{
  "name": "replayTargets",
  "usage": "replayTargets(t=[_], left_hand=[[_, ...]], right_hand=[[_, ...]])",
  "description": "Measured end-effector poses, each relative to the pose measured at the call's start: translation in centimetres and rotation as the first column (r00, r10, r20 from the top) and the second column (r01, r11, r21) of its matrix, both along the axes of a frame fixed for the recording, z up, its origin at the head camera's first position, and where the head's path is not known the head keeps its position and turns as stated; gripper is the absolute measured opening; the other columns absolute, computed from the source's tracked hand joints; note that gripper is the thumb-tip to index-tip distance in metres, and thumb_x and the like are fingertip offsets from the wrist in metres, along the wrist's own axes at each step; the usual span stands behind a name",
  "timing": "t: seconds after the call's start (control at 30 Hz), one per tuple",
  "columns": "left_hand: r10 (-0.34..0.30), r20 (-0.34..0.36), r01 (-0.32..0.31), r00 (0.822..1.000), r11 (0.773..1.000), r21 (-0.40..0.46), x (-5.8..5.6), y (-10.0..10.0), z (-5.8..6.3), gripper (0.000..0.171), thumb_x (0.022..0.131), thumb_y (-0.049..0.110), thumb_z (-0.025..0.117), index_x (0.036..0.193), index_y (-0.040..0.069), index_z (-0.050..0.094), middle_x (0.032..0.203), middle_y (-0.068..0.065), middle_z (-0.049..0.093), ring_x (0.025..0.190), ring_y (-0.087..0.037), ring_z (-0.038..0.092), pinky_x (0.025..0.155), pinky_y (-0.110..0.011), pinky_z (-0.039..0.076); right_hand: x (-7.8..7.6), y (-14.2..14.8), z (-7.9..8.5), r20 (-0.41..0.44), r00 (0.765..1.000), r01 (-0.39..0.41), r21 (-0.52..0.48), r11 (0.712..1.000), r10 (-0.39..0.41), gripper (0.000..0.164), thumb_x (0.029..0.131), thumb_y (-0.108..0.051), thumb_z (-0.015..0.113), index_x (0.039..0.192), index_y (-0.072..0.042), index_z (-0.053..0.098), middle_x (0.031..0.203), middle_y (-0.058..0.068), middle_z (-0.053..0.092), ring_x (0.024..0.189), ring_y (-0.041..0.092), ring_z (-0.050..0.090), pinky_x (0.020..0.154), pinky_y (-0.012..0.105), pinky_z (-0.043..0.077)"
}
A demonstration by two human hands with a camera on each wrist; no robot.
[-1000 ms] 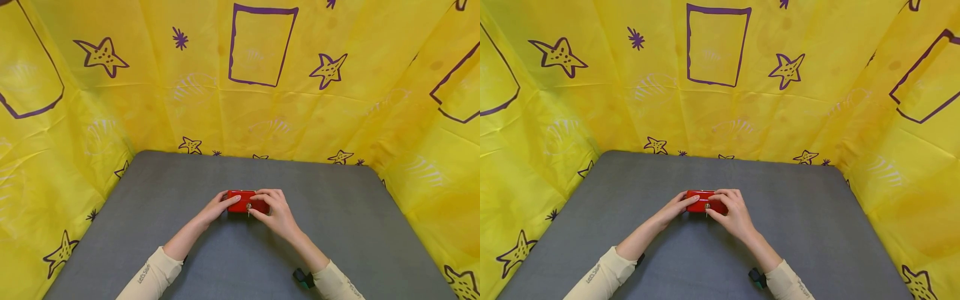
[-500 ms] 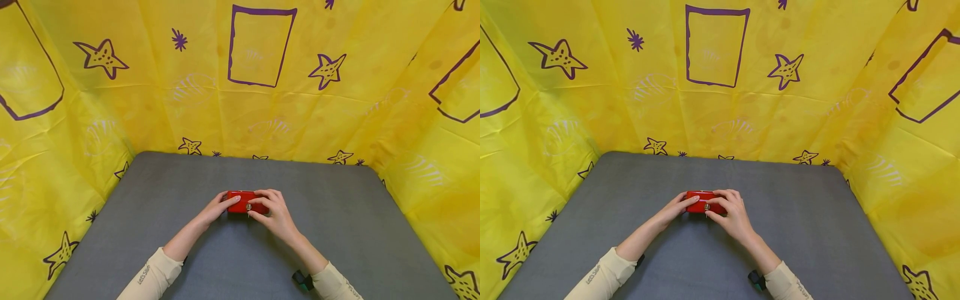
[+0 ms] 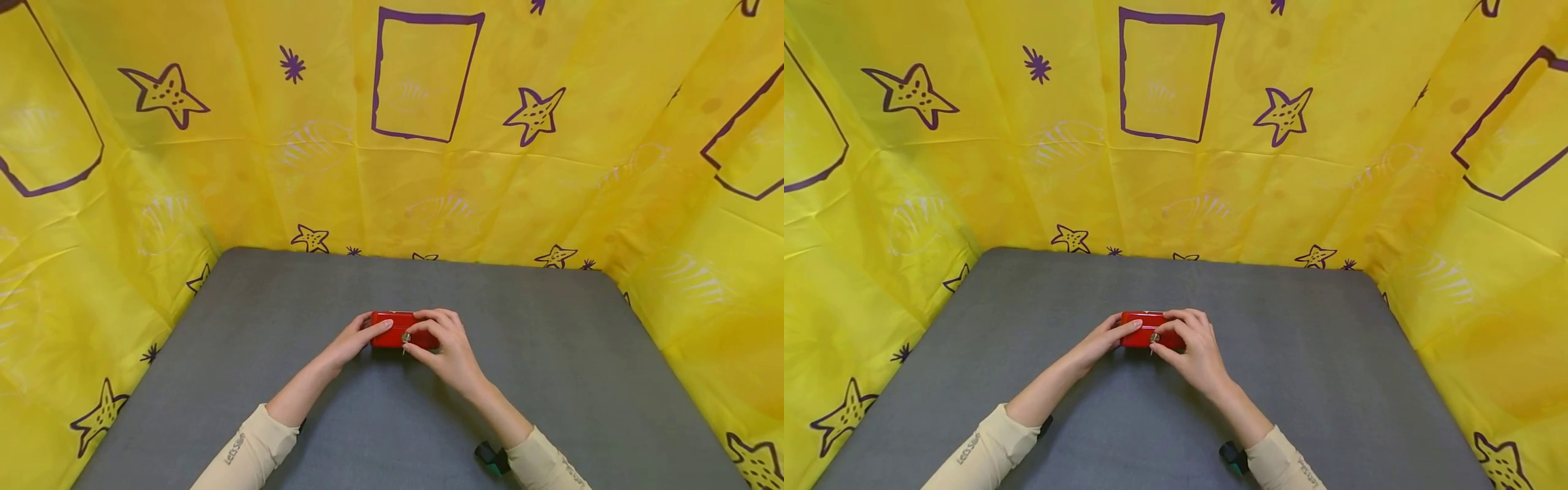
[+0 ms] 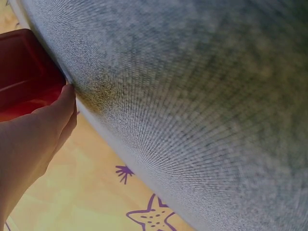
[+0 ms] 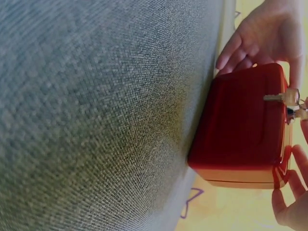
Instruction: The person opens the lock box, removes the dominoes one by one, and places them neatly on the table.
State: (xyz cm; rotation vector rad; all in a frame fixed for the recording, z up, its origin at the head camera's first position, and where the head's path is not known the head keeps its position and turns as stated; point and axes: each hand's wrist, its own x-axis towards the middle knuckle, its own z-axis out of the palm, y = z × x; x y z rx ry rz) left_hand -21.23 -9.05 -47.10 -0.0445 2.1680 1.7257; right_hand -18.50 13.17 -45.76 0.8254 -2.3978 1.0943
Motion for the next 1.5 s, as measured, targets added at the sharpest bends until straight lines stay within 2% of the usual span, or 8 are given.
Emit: replayTargets(t=[0.2, 0.63, 0.83, 1.0, 1.13, 1.3, 1.4, 1.5], left_hand=[[0.003, 0.000, -0.003, 1.000, 1.000, 0.001, 0.0, 0.0, 0.1, 0.083, 0.088, 0.052, 0.063, 0.148, 0.003, 0.034, 0.144, -0.018, 0.045, 0.129, -0.035, 0.042, 0.108, -0.059, 0.030], [0.002, -0.008, -0.002, 1.000, 1.000, 0.008, -0.2, -0.1, 0.2, 0.083, 0.089, 0.052, 0.063, 0.148, 0.002, 0.034, 0.144, -0.018, 0.045, 0.129, -0.035, 0.042, 0.108, -0.058, 0.031], [0.003, -0.007, -0.003, 1.000, 1.000, -0.001, -0.1, -0.2, 0.2, 0.084, 0.088, 0.053, 0.063, 0.148, 0.002, 0.034, 0.143, -0.018, 0.045, 0.129, -0.035, 0.042, 0.107, -0.059, 0.030], [0.005, -0.004, -0.005, 1.000, 1.000, 0.004, -0.1, -0.1, 0.2, 0.083, 0.088, 0.051, 0.064, 0.147, 0.002, 0.035, 0.141, -0.018, 0.047, 0.127, -0.035, 0.043, 0.106, -0.059, 0.031], [0.005, 0.000, -0.005, 1.000, 1.000, 0.007, -0.1, -0.2, 0.0, 0.082, 0.088, 0.051, 0.064, 0.147, 0.002, 0.035, 0.140, -0.018, 0.047, 0.126, -0.035, 0.043, 0.106, -0.059, 0.031], [-0.002, 0.010, 0.002, 1.000, 1.000, 0.003, 0.0, -0.2, -0.1, 0.083, 0.088, 0.051, 0.064, 0.148, 0.002, 0.034, 0.141, -0.019, 0.046, 0.127, -0.035, 0.041, 0.105, -0.061, 0.031], [-0.005, 0.012, 0.005, 1.000, 1.000, 0.006, 0.0, -0.3, -0.1, 0.083, 0.088, 0.051, 0.064, 0.148, 0.002, 0.034, 0.142, -0.019, 0.046, 0.127, -0.036, 0.041, 0.105, -0.061, 0.031], [-0.014, 0.012, 0.013, 1.000, 1.000, 0.008, 0.1, -0.4, 0.0, 0.083, 0.088, 0.051, 0.064, 0.148, 0.001, 0.033, 0.143, -0.020, 0.045, 0.128, -0.036, 0.041, 0.105, -0.060, 0.032]], right_hand=[[-0.1, -0.1, 0.1, 0.030, 0.999, 0.026, -0.001, 1.000, -0.026, 0.022, 0.078, -0.025, 0.083, 0.095, -0.018, 0.071, 0.121, 0.002, 0.063, 0.117, 0.017, 0.043, 0.090, 0.043, 0.045], [-0.2, -0.1, 0.2, -0.007, 1.000, 0.023, -0.005, 1.000, -0.023, 0.015, 0.079, -0.024, 0.082, 0.085, -0.021, 0.069, 0.120, 0.003, 0.064, 0.115, 0.022, 0.047, 0.087, 0.043, 0.047], [-0.3, 0.1, 0.2, -0.017, 0.999, 0.031, -0.029, 0.999, -0.031, 0.022, 0.081, -0.022, 0.081, 0.100, -0.016, 0.071, 0.123, 0.004, 0.062, 0.116, 0.022, 0.047, 0.087, 0.043, 0.049], [-0.2, 0.6, -0.3, 0.092, 0.989, 0.127, -0.082, 0.988, -0.119, 0.047, 0.083, -0.023, 0.078, 0.126, -0.015, 0.062, 0.138, 0.004, 0.050, 0.125, 0.025, 0.043, 0.093, 0.050, 0.046], [0.0, 0.9, -0.8, 0.275, 0.950, 0.177, -0.091, 0.980, -0.146, 0.067, 0.087, -0.026, 0.074, 0.145, -0.012, 0.044, 0.148, 0.010, 0.041, 0.131, 0.033, 0.043, 0.099, 0.053, 0.044], [0.2, 1.2, -1.0, 0.504, 0.850, 0.226, -0.085, 0.970, -0.154, 0.072, 0.093, -0.032, 0.067, 0.150, -0.005, 0.034, 0.148, 0.019, 0.042, 0.127, 0.036, 0.050, 0.100, 0.048, 0.044], [0.4, 1.2, -1.0, 0.573, 0.803, 0.247, -0.067, 0.967, -0.166, 0.072, 0.094, -0.036, 0.064, 0.150, -0.002, 0.033, 0.146, 0.020, 0.044, 0.127, 0.035, 0.050, 0.104, 0.048, 0.041], [0.5, 1.3, -1.1, 0.599, 0.781, 0.253, -0.050, 0.966, -0.174, 0.071, 0.095, -0.038, 0.062, 0.150, -0.002, 0.034, 0.145, 0.019, 0.046, 0.129, 0.035, 0.048, 0.105, 0.051, 0.039]])
